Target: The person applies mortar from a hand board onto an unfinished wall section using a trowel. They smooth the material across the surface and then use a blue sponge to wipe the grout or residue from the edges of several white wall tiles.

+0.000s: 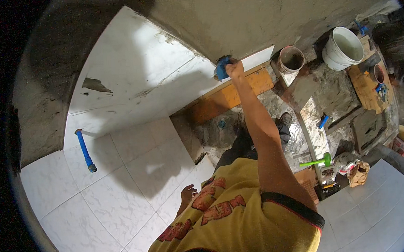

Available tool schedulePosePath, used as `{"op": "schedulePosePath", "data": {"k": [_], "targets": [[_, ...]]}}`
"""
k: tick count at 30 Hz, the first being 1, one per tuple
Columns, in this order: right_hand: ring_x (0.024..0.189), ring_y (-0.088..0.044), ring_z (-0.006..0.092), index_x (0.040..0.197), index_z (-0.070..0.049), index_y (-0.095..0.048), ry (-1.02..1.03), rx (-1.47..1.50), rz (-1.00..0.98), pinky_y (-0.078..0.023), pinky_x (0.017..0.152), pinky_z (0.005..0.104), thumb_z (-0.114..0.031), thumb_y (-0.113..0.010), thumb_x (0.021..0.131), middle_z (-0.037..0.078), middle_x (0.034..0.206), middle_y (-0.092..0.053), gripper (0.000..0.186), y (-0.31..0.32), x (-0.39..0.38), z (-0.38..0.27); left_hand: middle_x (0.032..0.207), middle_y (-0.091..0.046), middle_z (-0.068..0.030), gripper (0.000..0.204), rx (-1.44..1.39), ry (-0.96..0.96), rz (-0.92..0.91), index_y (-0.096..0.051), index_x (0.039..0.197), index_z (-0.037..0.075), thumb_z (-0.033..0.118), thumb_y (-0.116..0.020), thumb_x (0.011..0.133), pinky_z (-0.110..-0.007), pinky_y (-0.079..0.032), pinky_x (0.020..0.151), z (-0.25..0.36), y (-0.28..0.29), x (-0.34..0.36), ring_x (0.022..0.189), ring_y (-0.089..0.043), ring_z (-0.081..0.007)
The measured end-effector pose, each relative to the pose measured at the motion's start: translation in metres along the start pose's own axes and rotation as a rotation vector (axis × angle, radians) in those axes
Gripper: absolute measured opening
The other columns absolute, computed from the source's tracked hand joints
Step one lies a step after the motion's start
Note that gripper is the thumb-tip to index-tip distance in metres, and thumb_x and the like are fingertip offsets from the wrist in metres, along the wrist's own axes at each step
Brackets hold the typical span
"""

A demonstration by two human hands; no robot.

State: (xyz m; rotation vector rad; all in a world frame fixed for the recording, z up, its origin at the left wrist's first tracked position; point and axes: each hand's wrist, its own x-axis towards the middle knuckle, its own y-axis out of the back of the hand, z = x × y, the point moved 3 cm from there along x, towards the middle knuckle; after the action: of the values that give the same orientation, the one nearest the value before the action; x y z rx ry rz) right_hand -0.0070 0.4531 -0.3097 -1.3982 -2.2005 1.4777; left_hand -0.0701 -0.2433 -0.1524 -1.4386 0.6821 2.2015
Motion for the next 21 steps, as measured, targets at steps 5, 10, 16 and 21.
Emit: {"op": "schedulePosePath", "data": {"k": [5,10,16,21], "targets": [[0.091,-0.064,0.0179,0.111,0.006,-0.063,0.329,-0.608,0.125,-0.053,0.086,0.0326,-0.003,-0.069,0.083,0.010,0.100,-0.067,0.030,-0.075,-0.046,-0.043,0.087,-0.069,-0.0095,0.033,0.042,-0.055,-0.005,-0.058,0.125,0.006,0.009,-0.058,0.093,-0.028,-0.048,0.055,0.003,-0.013,0.009,0.066,-0.065,-0.0179],[0.085,-0.065,0.0183,0.102,0.005,-0.068,0.186,-0.579,0.128,-0.054,0.083,0.0324,0.002,-0.068,0.081,0.011,0.097,-0.069,0.021,-0.162,-0.097,-0.103,0.086,-0.069,-0.0097,0.033,0.013,-0.124,-0.093,-0.057,0.126,0.007,0.011,-0.059,0.093,-0.029,-0.048,0.055,0.009,-0.024,0.023,0.066,-0.065,-0.0183],[0.079,-0.067,0.0194,0.100,0.003,-0.069,0.309,-0.477,0.085,-0.056,0.072,0.0326,0.005,-0.065,0.082,0.009,0.090,-0.070,0.018,-0.202,-0.110,-0.138,0.087,-0.069,-0.0109,0.033,-0.181,-0.116,-0.264,-0.057,0.125,0.008,0.016,-0.056,0.093,-0.031,-0.047,0.054,0.009,-0.036,0.063,0.065,-0.065,-0.0214],[0.081,-0.068,0.0214,0.106,0.002,-0.067,0.191,-0.433,0.015,-0.057,0.075,0.0364,0.001,-0.065,0.084,0.010,0.093,-0.070,0.022,-0.265,-0.146,-0.175,0.067,-0.053,-0.0030,0.018,-0.445,0.134,-0.823,-0.056,0.094,0.017,0.034,-0.052,0.091,-0.033,-0.039,0.053,-0.009,-0.036,0.125,0.061,-0.051,-0.0208]]}}
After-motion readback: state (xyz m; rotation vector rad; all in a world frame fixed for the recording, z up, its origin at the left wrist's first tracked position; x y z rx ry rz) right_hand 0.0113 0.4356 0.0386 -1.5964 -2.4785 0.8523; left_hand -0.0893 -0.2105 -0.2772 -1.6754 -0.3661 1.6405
